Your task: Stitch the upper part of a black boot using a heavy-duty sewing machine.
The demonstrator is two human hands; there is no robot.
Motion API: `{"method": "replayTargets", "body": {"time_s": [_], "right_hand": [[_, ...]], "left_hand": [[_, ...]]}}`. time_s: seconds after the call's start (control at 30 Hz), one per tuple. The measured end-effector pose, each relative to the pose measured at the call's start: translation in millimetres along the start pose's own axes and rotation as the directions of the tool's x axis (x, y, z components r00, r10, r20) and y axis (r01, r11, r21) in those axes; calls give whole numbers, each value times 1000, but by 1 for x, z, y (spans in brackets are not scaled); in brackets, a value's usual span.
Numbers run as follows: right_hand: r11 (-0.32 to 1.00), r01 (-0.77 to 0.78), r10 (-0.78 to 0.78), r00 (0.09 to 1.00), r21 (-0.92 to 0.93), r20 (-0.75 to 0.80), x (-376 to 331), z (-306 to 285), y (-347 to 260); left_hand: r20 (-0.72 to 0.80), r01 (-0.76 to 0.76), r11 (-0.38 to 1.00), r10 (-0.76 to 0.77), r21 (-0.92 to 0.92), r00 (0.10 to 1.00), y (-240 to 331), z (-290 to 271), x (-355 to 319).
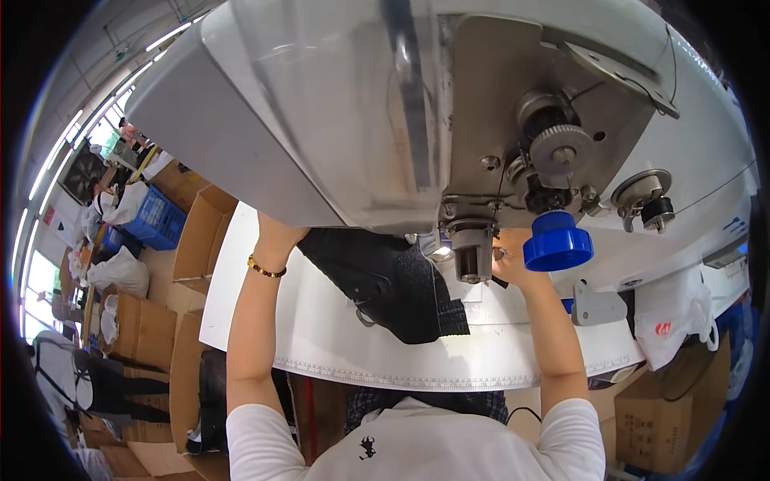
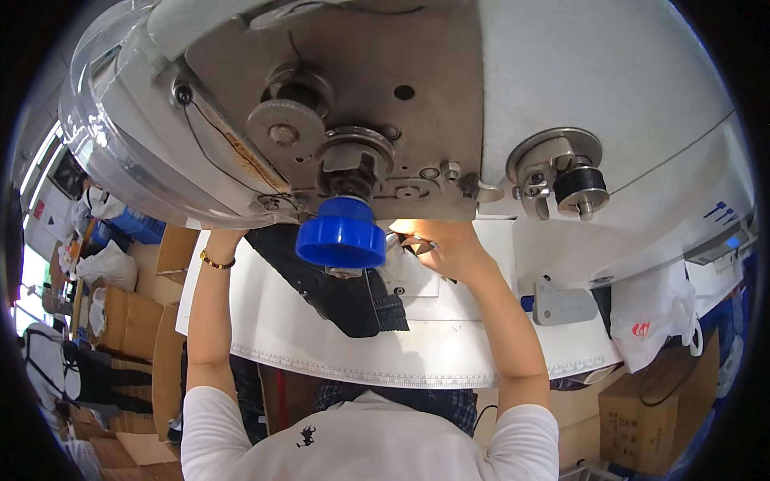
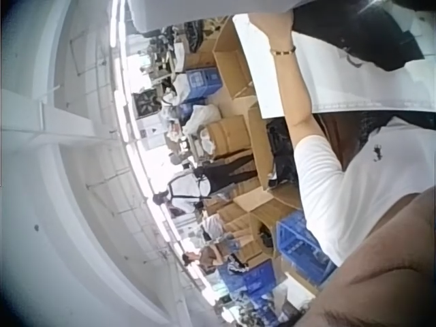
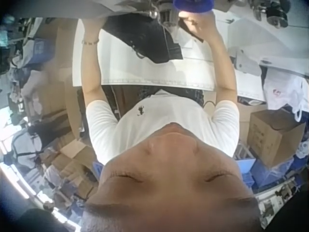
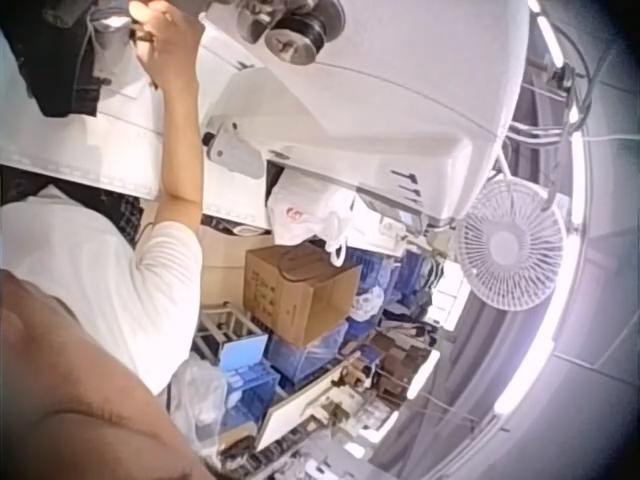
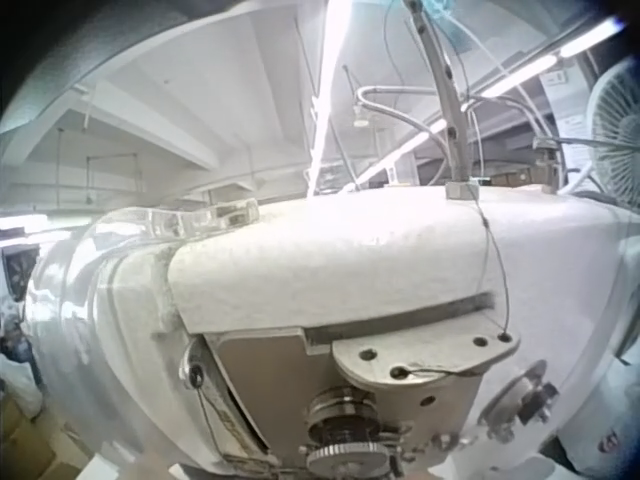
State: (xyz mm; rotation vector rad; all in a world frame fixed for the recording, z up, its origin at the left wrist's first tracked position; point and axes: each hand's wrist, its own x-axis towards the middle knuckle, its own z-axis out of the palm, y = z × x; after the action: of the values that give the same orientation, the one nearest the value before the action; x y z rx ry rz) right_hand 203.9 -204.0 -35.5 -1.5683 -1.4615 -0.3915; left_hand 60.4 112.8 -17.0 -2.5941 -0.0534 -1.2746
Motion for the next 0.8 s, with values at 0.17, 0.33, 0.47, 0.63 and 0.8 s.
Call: {"method": "replayTargets", "body": {"time_s": [0.17,0.33,0.47,0.63,0.8], "right_hand": [[990,-39,46,998,138,-47,-1,4,1],[995,92,-86,989,47,-117,5,3,3],[999,19,-16,998,43,-68,5,4,-1],[1000,1,-1,999,-4,-47,5,9,7],[978,-188,175,974,-87,-144,-2,-7,-27]], "left_hand": [[-27,22,998,-24,-57,999,0,-2,3],[-51,-32,999,34,39,998,21,-21,18],[34,35,998,-34,-46,999,20,-27,17],[57,95,991,-90,-89,994,29,-33,23],[158,210,804,-145,-556,977,106,-72,-2]]}}
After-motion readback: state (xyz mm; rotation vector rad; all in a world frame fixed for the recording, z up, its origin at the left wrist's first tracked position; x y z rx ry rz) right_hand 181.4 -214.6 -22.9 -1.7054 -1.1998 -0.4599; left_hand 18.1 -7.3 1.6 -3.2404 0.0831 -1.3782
